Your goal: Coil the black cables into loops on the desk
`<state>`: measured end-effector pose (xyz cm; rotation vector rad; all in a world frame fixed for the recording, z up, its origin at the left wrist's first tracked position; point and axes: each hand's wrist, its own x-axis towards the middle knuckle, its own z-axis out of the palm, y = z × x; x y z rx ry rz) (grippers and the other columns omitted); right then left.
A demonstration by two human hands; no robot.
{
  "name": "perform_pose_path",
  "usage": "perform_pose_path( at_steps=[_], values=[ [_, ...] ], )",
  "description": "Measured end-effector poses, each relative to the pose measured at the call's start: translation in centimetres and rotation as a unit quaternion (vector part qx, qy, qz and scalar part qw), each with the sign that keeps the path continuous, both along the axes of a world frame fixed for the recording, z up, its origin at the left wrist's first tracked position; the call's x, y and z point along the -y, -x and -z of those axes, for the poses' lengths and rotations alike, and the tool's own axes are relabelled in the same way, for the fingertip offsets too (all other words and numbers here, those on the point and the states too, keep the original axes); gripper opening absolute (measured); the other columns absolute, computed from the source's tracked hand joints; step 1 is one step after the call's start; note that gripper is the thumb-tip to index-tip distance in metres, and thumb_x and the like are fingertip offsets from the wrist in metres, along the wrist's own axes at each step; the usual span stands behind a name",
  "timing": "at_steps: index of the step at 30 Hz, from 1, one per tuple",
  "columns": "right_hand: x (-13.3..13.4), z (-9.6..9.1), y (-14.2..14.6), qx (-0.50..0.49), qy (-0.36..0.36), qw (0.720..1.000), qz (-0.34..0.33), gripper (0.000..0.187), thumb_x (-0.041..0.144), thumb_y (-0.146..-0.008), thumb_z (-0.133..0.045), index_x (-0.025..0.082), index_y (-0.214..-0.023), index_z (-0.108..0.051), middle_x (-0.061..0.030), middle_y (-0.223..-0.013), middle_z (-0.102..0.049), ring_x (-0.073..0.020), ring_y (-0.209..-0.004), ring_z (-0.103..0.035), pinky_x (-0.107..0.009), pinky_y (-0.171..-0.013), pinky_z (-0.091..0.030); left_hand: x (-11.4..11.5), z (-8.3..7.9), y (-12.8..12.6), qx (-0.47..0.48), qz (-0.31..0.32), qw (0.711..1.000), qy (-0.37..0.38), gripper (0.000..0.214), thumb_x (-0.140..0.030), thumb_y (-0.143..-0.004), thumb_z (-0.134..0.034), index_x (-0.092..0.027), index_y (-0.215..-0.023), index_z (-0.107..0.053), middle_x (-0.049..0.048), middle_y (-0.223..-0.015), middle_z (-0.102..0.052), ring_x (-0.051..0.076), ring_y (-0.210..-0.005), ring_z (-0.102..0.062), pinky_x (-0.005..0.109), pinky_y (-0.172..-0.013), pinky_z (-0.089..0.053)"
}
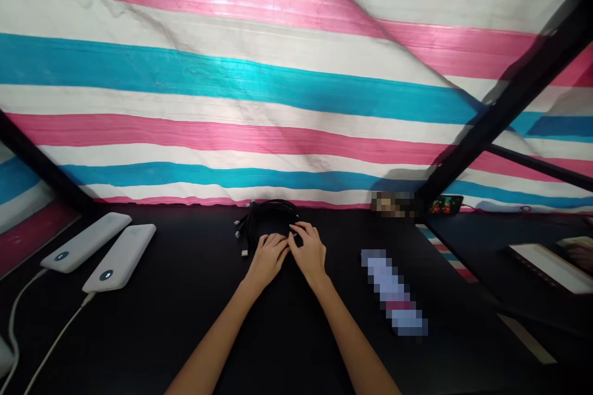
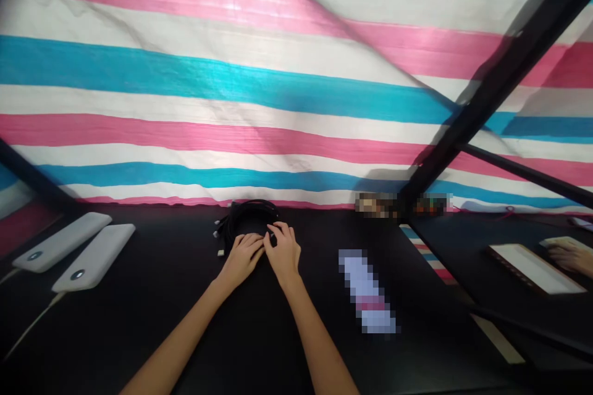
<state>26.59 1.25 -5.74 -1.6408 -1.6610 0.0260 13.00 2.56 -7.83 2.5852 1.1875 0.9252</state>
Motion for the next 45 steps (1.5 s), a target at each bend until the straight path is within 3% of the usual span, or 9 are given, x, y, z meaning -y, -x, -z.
perform_pose_path(
  at_steps=[7,17,24,28,32,45],
  values=[
    [-0.3,0.0,0.3,0.031,0.039,0.998,0.046,0.031,0.027,-0.082,-0.050,0.026,-0.109,-0.064,-0.0031,-0.110,-0.062,-0.0213,-0.095,-0.053,-0.029,-0.064,-0.047,0.0,-0.1,0.2,0.005,0.001,1.000,0.013,0.024,-0.020,-0.090,-0.046,-0.020,-0.107,-0.061,0.0059,-0.104,-0.064,0.019,-0.099,-0.055,0.036,-0.089,-0.035],
    [0.4,-0.5,1.7,0.095,0.075,0.988,0.095,0.038,0.028,-0.082,-0.047,0.020,-0.117,-0.060,-0.0137,-0.120,-0.051,-0.0285,-0.101,-0.050,-0.029,-0.051,-0.043,-0.3,0.1,0.4,0.026,0.007,0.999,0.019,0.021,-0.015,-0.085,-0.052,-0.021,-0.098,-0.067,0.0053,-0.098,-0.064,0.019,-0.095,-0.055,0.036,-0.085,-0.038],
    [0.1,-0.9,0.8,0.026,0.117,0.987,0.103,0.027,0.035,-0.077,-0.055,0.022,-0.098,-0.068,-0.0103,-0.113,-0.048,-0.0254,-0.096,-0.056,-0.029,-0.053,-0.044,-0.2,0.3,0.2,0.028,-0.001,1.000,0.012,0.017,-0.018,-0.085,-0.055,-0.021,-0.096,-0.067,0.0050,-0.098,-0.064,0.019,-0.094,-0.055,0.038,-0.086,-0.037],
    [-0.2,-0.3,0.4,-0.042,0.109,0.988,0.097,0.026,0.038,-0.072,-0.059,0.025,-0.093,-0.069,-0.0054,-0.112,-0.046,-0.0180,-0.082,-0.059,-0.028,-0.054,-0.044,-0.2,0.2,0.2,0.020,0.000,1.000,0.018,0.019,-0.018,-0.085,-0.054,-0.022,-0.099,-0.067,0.0051,-0.098,-0.064,0.019,-0.094,-0.055,0.038,-0.086,-0.038],
    [-0.3,0.0,0.2,-0.070,0.092,0.990,0.086,0.026,0.039,-0.070,-0.061,0.026,-0.091,-0.069,-0.0037,-0.113,-0.046,-0.0158,-0.080,-0.059,-0.027,-0.056,-0.044,-0.3,0.1,0.3,0.033,0.000,0.999,0.024,0.016,-0.019,-0.085,-0.055,-0.021,-0.095,-0.067,0.0048,-0.098,-0.064,0.018,-0.094,-0.056,0.037,-0.086,-0.038],
    [-0.2,-0.2,-0.1,-0.022,0.022,0.999,0.030,0.029,0.042,-0.081,-0.054,0.022,-0.095,-0.070,-0.0060,-0.119,-0.052,-0.0181,-0.090,-0.057,-0.026,-0.056,-0.048,0.0,-0.5,0.2,0.037,-0.023,0.999,0.017,0.018,-0.023,-0.087,-0.053,-0.022,-0.098,-0.067,0.0050,-0.100,-0.063,0.018,-0.092,-0.056,0.039,-0.089,-0.035]
  ],
)
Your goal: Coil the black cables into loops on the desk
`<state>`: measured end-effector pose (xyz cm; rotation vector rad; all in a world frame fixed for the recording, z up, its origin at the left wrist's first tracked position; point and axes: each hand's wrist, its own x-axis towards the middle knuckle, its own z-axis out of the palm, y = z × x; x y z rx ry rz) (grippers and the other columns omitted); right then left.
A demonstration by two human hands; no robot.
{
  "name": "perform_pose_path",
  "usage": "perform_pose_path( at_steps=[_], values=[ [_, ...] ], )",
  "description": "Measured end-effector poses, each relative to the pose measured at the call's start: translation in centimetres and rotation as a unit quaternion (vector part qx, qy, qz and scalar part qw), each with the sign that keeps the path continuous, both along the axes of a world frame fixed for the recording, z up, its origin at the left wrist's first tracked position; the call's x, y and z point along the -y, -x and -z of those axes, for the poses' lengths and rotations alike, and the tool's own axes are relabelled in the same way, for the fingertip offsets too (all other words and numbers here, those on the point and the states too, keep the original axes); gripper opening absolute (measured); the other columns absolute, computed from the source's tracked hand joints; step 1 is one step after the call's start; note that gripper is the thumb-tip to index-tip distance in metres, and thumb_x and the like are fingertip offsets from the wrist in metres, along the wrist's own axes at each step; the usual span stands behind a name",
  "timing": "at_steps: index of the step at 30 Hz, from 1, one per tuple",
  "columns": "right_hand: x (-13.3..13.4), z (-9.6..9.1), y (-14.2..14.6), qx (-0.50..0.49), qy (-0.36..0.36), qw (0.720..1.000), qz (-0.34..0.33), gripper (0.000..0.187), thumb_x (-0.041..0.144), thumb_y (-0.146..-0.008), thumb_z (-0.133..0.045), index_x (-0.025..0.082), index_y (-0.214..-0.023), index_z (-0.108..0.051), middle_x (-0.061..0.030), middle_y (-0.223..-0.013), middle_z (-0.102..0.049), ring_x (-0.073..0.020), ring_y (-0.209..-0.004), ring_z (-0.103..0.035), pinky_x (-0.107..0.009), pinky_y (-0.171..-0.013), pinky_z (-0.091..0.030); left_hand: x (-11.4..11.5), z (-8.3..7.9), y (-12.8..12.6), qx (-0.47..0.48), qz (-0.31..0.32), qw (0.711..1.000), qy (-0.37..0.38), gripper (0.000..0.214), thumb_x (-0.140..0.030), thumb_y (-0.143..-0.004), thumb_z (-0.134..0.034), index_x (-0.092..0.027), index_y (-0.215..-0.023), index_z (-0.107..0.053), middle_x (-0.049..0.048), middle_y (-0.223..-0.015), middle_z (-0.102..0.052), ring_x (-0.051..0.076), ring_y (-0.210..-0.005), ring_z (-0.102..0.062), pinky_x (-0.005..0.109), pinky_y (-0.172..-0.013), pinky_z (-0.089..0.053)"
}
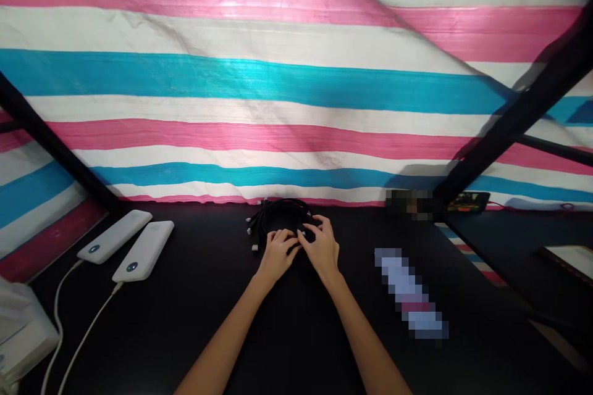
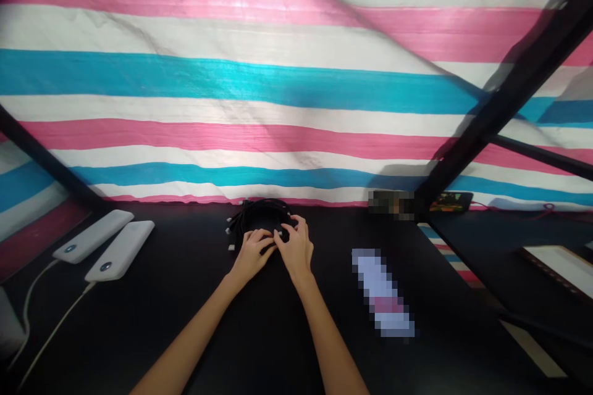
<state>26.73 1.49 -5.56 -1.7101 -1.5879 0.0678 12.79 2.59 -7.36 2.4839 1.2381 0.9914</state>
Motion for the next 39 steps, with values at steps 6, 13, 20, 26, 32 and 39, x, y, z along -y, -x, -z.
perform_pose_path(
  at_steps=[6,13,20,26,32,39],
  values=[
    [0.5,-0.5,0.6,0.019,-0.036,0.999,-0.027,0.033,0.045,-0.085,-0.052,0.021,-0.099,-0.069,-0.0071,-0.116,-0.057,-0.0179,-0.089,-0.058,-0.025,-0.057,-0.049,-0.2,0.4,0.1,-0.015,-0.006,1.000,-0.021,0.016,-0.021,-0.085,-0.056,-0.021,-0.094,-0.069,0.0063,-0.101,-0.063,0.020,-0.097,-0.054,0.039,-0.089,-0.036],
    [0.5,-0.5,0.4,0.028,-0.058,0.997,-0.035,0.036,0.046,-0.088,-0.048,0.020,-0.099,-0.069,-0.0091,-0.114,-0.059,-0.0190,-0.088,-0.060,-0.026,-0.057,-0.050,0.1,0.2,0.0,-0.009,-0.044,0.998,-0.054,0.014,-0.024,-0.083,-0.058,-0.024,-0.090,-0.070,0.0049,-0.096,-0.064,0.021,-0.096,-0.054,0.040,-0.087,-0.036],
    [0.5,0.2,-0.4,-0.006,-0.014,0.999,-0.046,0.032,0.044,-0.089,-0.045,0.022,-0.102,-0.065,-0.0065,-0.110,-0.056,-0.0166,-0.082,-0.062,-0.026,-0.054,-0.049,0.4,0.4,-0.1,0.014,-0.067,0.997,-0.042,0.015,-0.029,-0.084,-0.057,-0.024,-0.092,-0.068,0.0042,-0.094,-0.064,0.021,-0.095,-0.054,0.038,-0.085,-0.037],
    [0.7,0.0,-0.5,-0.060,0.003,0.996,-0.060,0.032,0.047,-0.088,-0.043,0.025,-0.103,-0.061,-0.0046,-0.111,-0.051,-0.0133,-0.072,-0.059,-0.026,-0.054,-0.046,0.7,-1.0,1.2,0.034,-0.076,0.994,-0.068,0.035,-0.039,-0.077,-0.063,-0.022,-0.107,-0.062,0.0074,-0.103,-0.061,0.023,-0.102,-0.053,0.038,-0.090,-0.036],
    [0.7,-0.5,-0.8,-0.141,-0.006,0.990,-0.005,0.038,0.050,-0.089,-0.036,0.024,-0.105,-0.060,-0.0048,-0.110,-0.052,-0.0112,-0.065,-0.057,-0.029,-0.061,-0.045,-0.6,-2.4,4.8,0.147,-0.287,0.943,-0.081,0.017,-0.025,-0.082,-0.054,-0.021,-0.095,-0.064,0.0065,-0.097,-0.062,0.023,-0.094,-0.055,0.037,-0.084,-0.038],
    [0.8,-0.9,-1.2,-0.141,-0.013,0.990,0.018,0.036,0.049,-0.088,-0.038,0.024,-0.099,-0.062,-0.0038,-0.106,-0.054,-0.0107,-0.063,-0.056,-0.027,-0.059,-0.043,0.8,-2.9,3.2,0.109,-0.170,0.973,-0.111,0.015,-0.024,-0.085,-0.053,-0.023,-0.089,-0.067,0.0046,-0.094,-0.061,0.019,-0.093,-0.055,0.036,-0.086,-0.037]
  ],
)
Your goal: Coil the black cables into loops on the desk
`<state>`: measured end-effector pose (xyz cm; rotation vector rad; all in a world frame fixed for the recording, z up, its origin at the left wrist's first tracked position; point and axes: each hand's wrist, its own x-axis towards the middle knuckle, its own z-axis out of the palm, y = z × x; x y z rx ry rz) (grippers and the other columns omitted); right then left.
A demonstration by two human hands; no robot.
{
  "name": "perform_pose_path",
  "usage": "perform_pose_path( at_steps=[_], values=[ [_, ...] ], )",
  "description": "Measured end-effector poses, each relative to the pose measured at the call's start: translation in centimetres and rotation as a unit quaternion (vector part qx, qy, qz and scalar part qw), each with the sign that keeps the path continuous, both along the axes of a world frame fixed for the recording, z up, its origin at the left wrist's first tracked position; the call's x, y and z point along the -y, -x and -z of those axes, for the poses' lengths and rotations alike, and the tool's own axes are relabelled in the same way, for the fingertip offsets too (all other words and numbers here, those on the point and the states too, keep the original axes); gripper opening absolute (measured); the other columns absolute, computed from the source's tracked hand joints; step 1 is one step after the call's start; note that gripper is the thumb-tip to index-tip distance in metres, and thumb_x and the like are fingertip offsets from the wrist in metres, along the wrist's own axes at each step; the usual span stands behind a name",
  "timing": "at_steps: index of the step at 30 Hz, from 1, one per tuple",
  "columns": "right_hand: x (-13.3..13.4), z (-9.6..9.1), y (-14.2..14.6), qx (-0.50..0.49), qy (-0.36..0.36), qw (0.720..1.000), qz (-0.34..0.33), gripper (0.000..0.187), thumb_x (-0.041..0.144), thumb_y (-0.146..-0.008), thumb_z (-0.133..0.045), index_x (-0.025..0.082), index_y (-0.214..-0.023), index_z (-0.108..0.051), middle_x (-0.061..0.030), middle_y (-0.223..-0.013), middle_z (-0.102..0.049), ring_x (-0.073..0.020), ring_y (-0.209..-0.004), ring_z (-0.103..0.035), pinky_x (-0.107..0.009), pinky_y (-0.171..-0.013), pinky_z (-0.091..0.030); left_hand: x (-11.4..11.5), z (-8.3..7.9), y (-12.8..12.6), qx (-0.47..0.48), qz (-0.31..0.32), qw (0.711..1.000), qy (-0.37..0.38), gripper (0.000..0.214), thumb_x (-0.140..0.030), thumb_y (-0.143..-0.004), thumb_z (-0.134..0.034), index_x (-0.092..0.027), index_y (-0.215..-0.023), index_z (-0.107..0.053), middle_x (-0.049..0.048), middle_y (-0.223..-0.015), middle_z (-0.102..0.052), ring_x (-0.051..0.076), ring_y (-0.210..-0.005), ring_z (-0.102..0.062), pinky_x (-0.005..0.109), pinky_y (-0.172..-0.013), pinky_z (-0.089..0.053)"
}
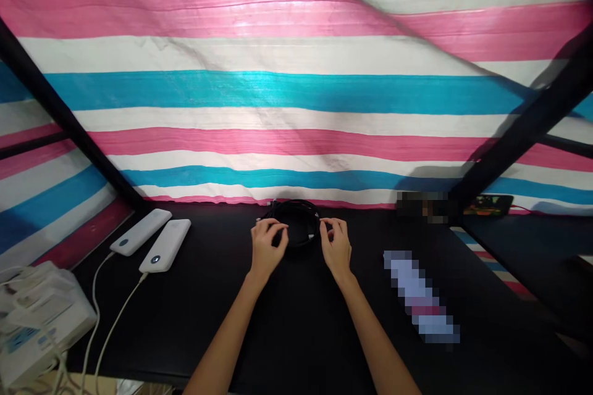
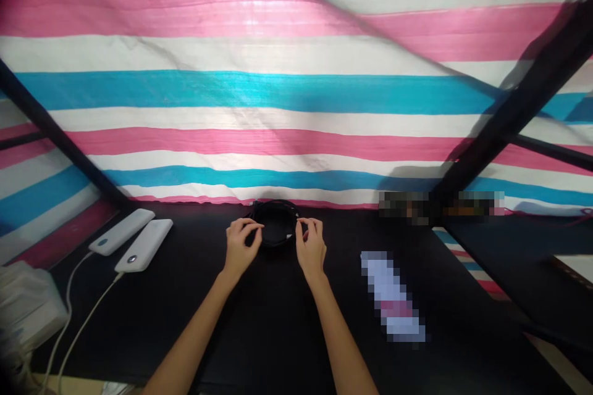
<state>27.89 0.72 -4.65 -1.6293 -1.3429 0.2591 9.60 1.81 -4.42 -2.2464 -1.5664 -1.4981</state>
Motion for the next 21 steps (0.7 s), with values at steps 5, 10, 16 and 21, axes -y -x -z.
perform_pose_path(
  at_steps=[5,10,16,21],
  values=[
    [-0.1,0.2,-0.3,0.051,0.005,0.999,-0.007,0.030,0.044,-0.086,-0.045,0.026,-0.098,-0.065,-0.0032,-0.107,-0.053,-0.0119,-0.071,-0.057,-0.025,-0.057,-0.044,1.2,1.4,-2.7,-0.130,0.152,0.977,0.069,0.027,-0.029,-0.090,-0.047,-0.021,-0.112,-0.061,0.0060,-0.102,-0.062,0.019,-0.099,-0.054,0.035,-0.087,-0.038],
    [-0.2,0.7,0.7,0.153,0.034,0.987,0.019,0.024,0.041,-0.077,-0.057,0.028,-0.094,-0.069,-0.0047,-0.115,-0.051,-0.0198,-0.095,-0.055,-0.026,-0.057,-0.043,0.9,2.2,-2.9,-0.134,0.159,0.972,0.110,0.025,-0.025,-0.092,-0.043,-0.022,-0.106,-0.064,0.0046,-0.102,-0.063,0.017,-0.094,-0.055,0.036,-0.086,-0.038],
    [-0.3,0.4,1.6,0.158,0.114,0.980,0.038,0.026,0.043,-0.070,-0.063,0.026,-0.089,-0.069,-0.0063,-0.116,-0.052,-0.0252,-0.102,-0.053,-0.030,-0.058,-0.045,0.2,1.6,-1.7,-0.122,0.159,0.970,0.138,0.018,-0.030,-0.088,-0.052,-0.023,-0.091,-0.069,0.0015,-0.093,-0.066,0.015,-0.086,-0.057,0.036,-0.087,-0.035],
    [-0.8,1.3,1.7,0.116,0.085,0.989,0.029,0.021,0.037,-0.067,-0.064,0.021,-0.080,-0.068,-0.0097,-0.113,-0.051,-0.0270,-0.103,-0.052,-0.037,-0.073,-0.048,0.0,1.7,-1.5,-0.102,0.167,0.968,0.157,0.013,-0.030,-0.084,-0.059,-0.025,-0.090,-0.070,0.0000,-0.093,-0.066,0.015,-0.085,-0.059,0.036,-0.089,-0.034]
  ],
)
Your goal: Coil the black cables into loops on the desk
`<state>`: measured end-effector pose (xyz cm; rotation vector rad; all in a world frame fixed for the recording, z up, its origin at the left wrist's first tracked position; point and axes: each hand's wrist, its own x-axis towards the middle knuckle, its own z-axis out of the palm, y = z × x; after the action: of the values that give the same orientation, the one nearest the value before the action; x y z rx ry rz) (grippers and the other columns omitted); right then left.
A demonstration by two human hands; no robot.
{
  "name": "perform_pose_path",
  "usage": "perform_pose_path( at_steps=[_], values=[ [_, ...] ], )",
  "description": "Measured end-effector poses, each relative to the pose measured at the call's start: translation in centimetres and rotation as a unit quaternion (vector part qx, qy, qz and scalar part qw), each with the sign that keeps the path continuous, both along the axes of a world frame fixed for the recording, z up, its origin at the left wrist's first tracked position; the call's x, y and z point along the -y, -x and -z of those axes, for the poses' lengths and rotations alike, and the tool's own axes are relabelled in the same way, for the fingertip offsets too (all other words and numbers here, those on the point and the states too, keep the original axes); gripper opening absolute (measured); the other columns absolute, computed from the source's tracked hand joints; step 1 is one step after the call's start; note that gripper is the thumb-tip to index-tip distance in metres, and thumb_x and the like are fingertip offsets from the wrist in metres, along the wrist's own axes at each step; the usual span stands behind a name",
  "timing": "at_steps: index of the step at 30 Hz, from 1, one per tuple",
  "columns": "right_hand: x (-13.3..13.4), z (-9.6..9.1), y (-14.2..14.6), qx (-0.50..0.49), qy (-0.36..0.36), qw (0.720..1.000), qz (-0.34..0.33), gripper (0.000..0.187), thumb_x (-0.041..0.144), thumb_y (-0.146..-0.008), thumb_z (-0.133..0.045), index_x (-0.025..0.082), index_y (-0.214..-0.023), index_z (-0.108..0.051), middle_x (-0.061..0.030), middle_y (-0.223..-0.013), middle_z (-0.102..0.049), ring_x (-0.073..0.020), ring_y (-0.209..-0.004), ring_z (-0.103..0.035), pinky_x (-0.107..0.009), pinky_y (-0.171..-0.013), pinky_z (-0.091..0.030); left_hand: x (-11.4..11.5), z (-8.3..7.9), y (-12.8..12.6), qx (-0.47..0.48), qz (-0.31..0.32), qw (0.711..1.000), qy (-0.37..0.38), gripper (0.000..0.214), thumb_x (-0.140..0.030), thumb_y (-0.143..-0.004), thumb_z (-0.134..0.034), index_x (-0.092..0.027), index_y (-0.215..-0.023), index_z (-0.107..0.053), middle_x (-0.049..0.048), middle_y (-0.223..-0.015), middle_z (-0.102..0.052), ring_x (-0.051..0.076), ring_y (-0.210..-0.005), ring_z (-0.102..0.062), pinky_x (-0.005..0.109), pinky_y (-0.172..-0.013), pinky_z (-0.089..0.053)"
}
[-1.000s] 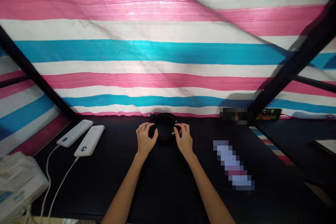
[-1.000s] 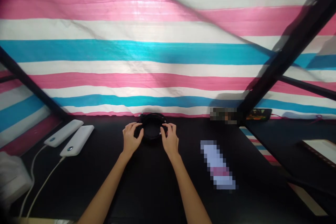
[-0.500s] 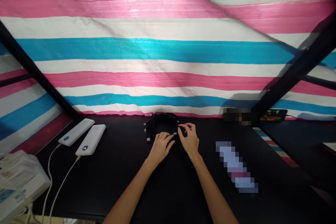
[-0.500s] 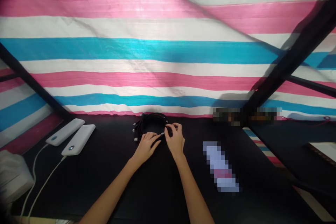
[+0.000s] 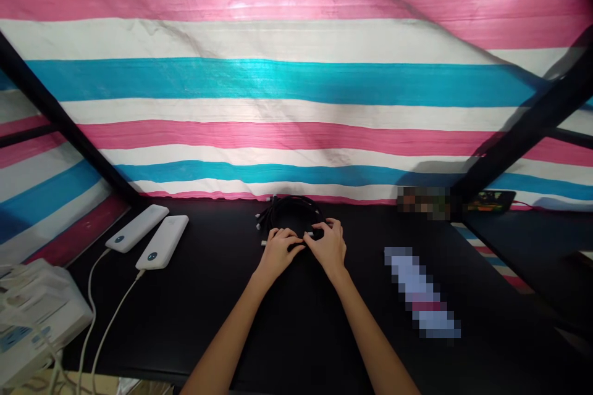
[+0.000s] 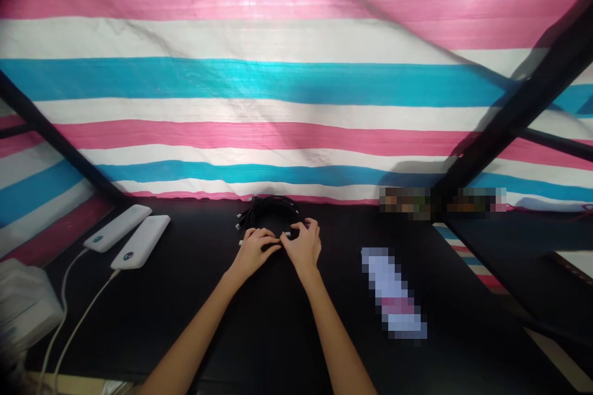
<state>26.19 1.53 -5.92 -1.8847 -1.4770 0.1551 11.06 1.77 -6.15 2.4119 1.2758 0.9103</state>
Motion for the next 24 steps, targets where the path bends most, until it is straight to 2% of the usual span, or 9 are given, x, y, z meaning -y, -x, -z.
perform_pose_path(
  at_steps=[4,9,11,16,20,24],
  values=[
    [-0.1,0.3,-0.3,-0.003,-0.083,0.996,-0.021,0.021,0.036,-0.071,-0.062,0.019,-0.083,-0.069,-0.0120,-0.119,-0.050,-0.0296,-0.110,-0.049,-0.044,-0.088,-0.043,0.1,0.0,0.0,0.001,-0.024,1.000,-0.008,0.014,-0.034,-0.082,-0.061,-0.026,-0.089,-0.070,0.0002,-0.088,-0.067,0.016,-0.085,-0.059,0.038,-0.089,-0.033],
    [0.1,-0.6,-1.0,-0.016,-0.161,0.987,-0.015,0.024,0.037,-0.075,-0.060,0.020,-0.089,-0.069,-0.0109,-0.119,-0.051,-0.0270,-0.109,-0.050,-0.041,-0.090,-0.042,0.2,-0.3,0.1,-0.014,-0.076,0.997,-0.029,0.013,-0.034,-0.082,-0.062,-0.027,-0.086,-0.071,0.0006,-0.082,-0.066,0.017,-0.082,-0.059,0.036,-0.077,-0.034],
    [0.1,-0.6,-1.2,-0.025,-0.148,0.989,-0.015,0.023,0.038,-0.075,-0.060,0.020,-0.087,-0.069,-0.0101,-0.117,-0.052,-0.0269,-0.108,-0.052,-0.040,-0.087,-0.044,0.1,-0.3,0.2,-0.013,-0.085,0.996,-0.028,0.013,-0.035,-0.081,-0.062,-0.027,-0.085,-0.072,0.0005,-0.082,-0.067,0.017,-0.081,-0.059,0.036,-0.076,-0.034],
    [0.0,0.3,-1.1,-0.095,-0.045,0.994,-0.020,0.025,0.041,-0.072,-0.060,0.023,-0.089,-0.066,-0.0073,-0.114,-0.051,-0.0258,-0.100,-0.057,-0.036,-0.071,-0.050,-0.2,0.1,0.4,-0.023,-0.086,0.996,-0.028,0.014,-0.038,-0.079,-0.065,-0.025,-0.080,-0.072,0.0001,-0.079,-0.068,0.017,-0.078,-0.060,0.036,-0.075,-0.034],
    [0.2,0.5,-0.8,-0.135,-0.054,0.988,-0.048,0.032,0.040,-0.073,-0.058,0.024,-0.101,-0.061,-0.0067,-0.112,-0.051,-0.0244,-0.098,-0.058,-0.036,-0.074,-0.051,0.0,0.1,0.3,-0.015,-0.087,0.995,-0.046,0.020,-0.044,-0.079,-0.062,-0.026,-0.079,-0.072,0.0012,-0.082,-0.068,0.017,-0.077,-0.060,0.037,-0.077,-0.035],
    [0.4,0.2,-0.6,-0.162,-0.072,0.983,-0.054,0.044,0.044,-0.072,-0.061,0.025,-0.112,-0.055,-0.0071,-0.113,-0.051,-0.0238,-0.099,-0.058,-0.036,-0.076,-0.051,0.2,-0.4,0.3,0.022,-0.115,0.989,-0.091,0.022,-0.042,-0.083,-0.057,-0.026,-0.089,-0.071,0.0040,-0.095,-0.067,0.019,-0.091,-0.060,0.038,-0.083,-0.036]
  ],
)
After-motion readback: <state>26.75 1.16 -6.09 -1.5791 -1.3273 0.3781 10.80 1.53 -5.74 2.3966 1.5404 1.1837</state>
